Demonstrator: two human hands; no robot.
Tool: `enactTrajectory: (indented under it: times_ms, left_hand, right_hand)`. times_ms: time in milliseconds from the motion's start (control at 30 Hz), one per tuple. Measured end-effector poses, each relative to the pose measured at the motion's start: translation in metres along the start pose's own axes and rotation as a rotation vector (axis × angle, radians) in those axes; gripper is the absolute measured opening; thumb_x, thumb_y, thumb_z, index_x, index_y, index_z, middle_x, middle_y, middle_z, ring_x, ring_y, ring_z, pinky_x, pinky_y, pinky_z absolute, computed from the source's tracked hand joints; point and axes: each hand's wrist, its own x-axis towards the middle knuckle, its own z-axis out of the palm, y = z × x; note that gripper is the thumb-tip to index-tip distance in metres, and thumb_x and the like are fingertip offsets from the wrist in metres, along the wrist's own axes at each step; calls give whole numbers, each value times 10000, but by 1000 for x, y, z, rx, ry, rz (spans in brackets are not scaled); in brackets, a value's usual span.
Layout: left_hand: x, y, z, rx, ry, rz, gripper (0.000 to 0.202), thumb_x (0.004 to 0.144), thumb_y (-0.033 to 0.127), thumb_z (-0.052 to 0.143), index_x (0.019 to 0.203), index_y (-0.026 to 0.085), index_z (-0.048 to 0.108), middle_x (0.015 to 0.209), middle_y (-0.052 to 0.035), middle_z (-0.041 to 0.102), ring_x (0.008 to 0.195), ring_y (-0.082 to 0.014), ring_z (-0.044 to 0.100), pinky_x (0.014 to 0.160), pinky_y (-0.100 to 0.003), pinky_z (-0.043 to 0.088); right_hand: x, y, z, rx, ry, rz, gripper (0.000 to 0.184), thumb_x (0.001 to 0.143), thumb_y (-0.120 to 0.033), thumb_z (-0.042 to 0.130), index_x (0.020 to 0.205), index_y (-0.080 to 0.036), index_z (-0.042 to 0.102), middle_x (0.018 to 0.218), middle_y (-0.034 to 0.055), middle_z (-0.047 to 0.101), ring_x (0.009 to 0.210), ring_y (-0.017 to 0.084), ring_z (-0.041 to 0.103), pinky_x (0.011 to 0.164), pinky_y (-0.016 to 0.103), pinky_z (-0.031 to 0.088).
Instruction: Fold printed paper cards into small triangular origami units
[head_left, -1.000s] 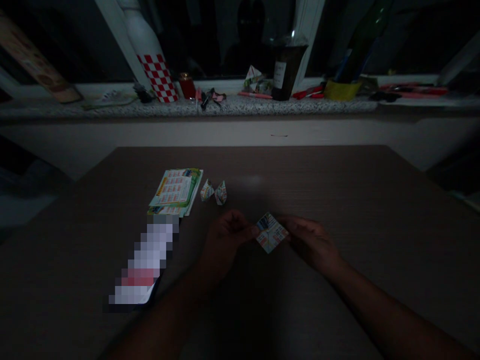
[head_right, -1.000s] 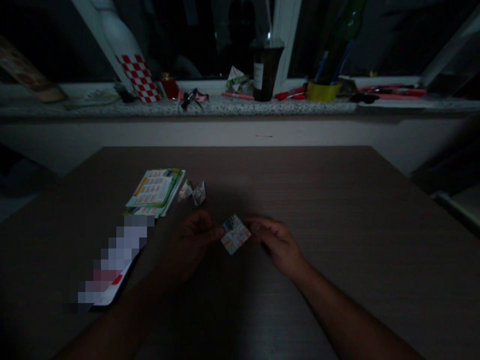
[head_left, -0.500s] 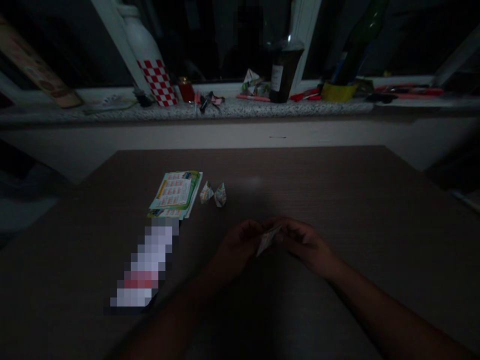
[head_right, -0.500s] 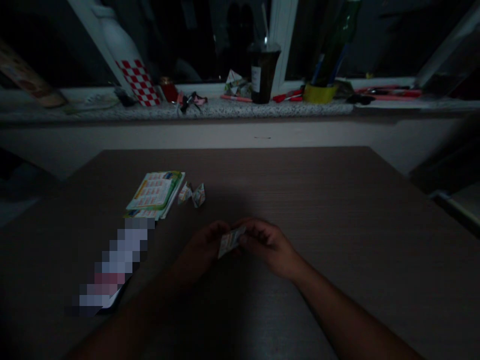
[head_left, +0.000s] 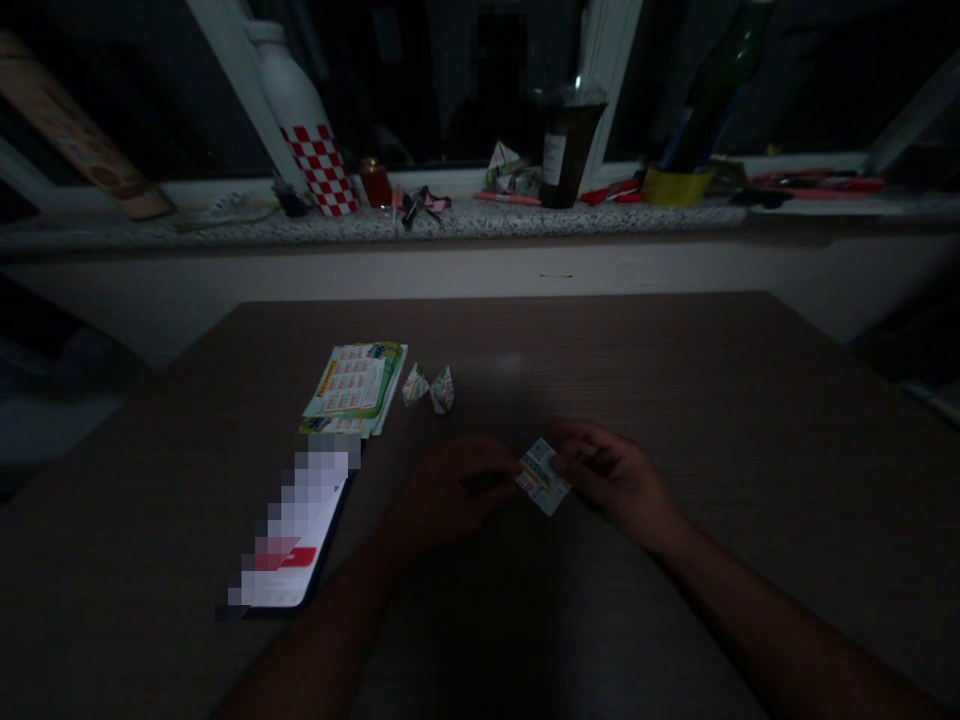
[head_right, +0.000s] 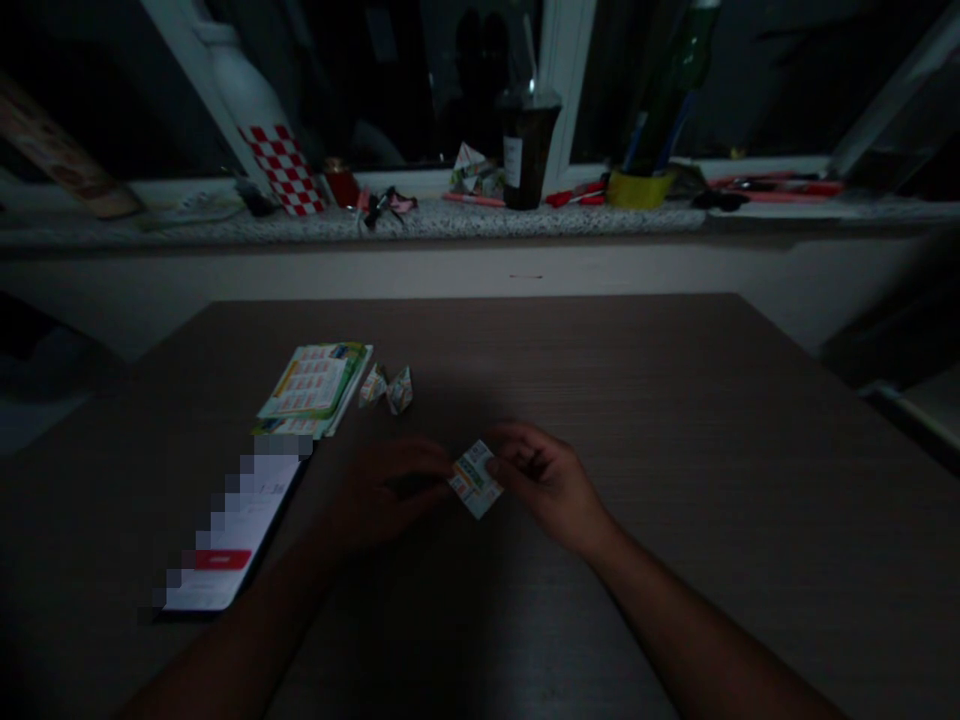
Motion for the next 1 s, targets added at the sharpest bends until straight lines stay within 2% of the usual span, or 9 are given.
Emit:
enactTrajectory:
  times_ms: [233,433,533,667,767,1000]
  left_hand:
    - [-1,3,4,-42,63,-15,107,777,199,685,853,228,753,848,-58,751,785,-181,688,733,-288,521]
    - [-3,5,5,-86,189,-90,98,747,193,711,831,219,755,829,-32,757,755,-170,695,704,-260,539]
    - [-5,5,7,-145,198,-177,106,738,187,711,835,200,751,762,-21,755,689,-158,691,647,-241,538]
    - [-6,6,11,-276,213,-264,122,719,209,732,839,188,738,715,-12,741,635,-150,680,618,-241,537]
    - [-6,7,13,-326,221,-257,107,717,213,738,820,188,733,738,-16,738,675,-152,684,640,-241,539]
    - [-7,8,14,-243,258,-181,39,727,206,730,763,190,729,868,-35,736,788,-165,685,748,-266,538]
  right_hand:
    - [-4,-5,-2,-60,22,-73,214,754,-385,730,786,-186,658,663,3,662,579,112,600,545,220,481]
    - [-8,-8,-5,-61,-31,-209,220,745,-362,747,900,-209,711,840,59,741,730,166,685,628,253,545]
    - [-9,-7,-4,-74,-16,-259,176,742,-300,757,897,-221,726,829,48,749,725,156,691,625,237,547]
    - [-10,-6,-3,-103,38,-273,129,767,-304,732,871,-227,736,814,47,749,713,161,689,616,246,547]
    - [-12,-6,-2,-113,51,-269,128,779,-313,720,873,-228,733,805,46,744,691,157,680,590,241,534]
    - [-15,-7,2,-132,106,-279,94,814,-289,672,791,-208,715,717,32,708,648,137,640,541,212,479]
